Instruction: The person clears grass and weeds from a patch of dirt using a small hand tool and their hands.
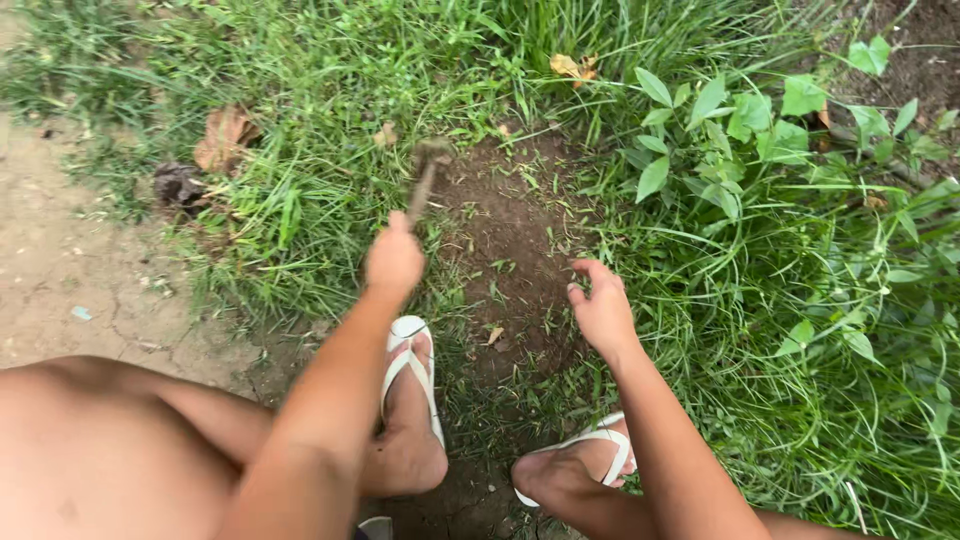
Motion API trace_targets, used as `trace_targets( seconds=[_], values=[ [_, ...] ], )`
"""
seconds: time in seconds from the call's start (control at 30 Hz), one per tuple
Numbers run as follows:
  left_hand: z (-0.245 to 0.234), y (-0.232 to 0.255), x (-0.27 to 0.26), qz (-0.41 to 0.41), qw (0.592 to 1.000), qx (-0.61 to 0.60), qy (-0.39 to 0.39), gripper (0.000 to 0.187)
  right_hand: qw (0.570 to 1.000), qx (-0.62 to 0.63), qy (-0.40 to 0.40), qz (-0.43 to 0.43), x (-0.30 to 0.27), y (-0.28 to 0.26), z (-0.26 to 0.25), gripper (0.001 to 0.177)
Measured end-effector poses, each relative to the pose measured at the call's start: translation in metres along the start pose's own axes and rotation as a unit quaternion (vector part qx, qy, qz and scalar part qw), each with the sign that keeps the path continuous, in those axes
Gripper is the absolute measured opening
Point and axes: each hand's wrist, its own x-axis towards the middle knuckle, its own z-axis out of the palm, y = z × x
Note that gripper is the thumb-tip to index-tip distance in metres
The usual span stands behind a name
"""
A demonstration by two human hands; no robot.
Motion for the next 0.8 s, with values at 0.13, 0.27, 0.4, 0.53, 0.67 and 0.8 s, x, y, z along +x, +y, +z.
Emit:
trace_targets(
  seconds=[0.13, 0.27, 0.4, 0.53, 0.67, 0.8],
  values=[
    [-0.056, -0.041, 0.005, -0.025, 0.998, -0.005, 0.061, 0.028, 0.999, -0.009, 0.013, -0.043, 0.003, -0.003, 0.002, 0.038],
    [-0.063, -0.034, -0.019, -0.128, 0.978, -0.083, 0.142, 0.023, 0.997, 0.0, 0.017, -0.069, 0.005, -0.01, 0.003, 0.037],
    [0.005, 0.016, -0.067, 0.052, 0.996, 0.069, 0.014, 0.013, 0.998, -0.012, 0.0, -0.062, 0.006, -0.021, 0.012, 0.036],
    [0.025, 0.036, -0.105, 0.024, 0.986, -0.003, -0.166, 0.023, 0.998, -0.038, -0.011, -0.055, 0.007, -0.021, 0.014, 0.036],
    [-0.001, -0.004, -0.086, 0.004, 0.997, 0.058, -0.044, 0.023, 0.997, -0.013, -0.011, -0.078, 0.007, -0.002, 0.017, 0.026],
    [-0.019, -0.017, -0.069, -0.032, 0.997, -0.024, 0.07, 0.02, 0.99, -0.041, 0.019, -0.135, 0.005, 0.025, 0.017, 0.015]
  ],
)
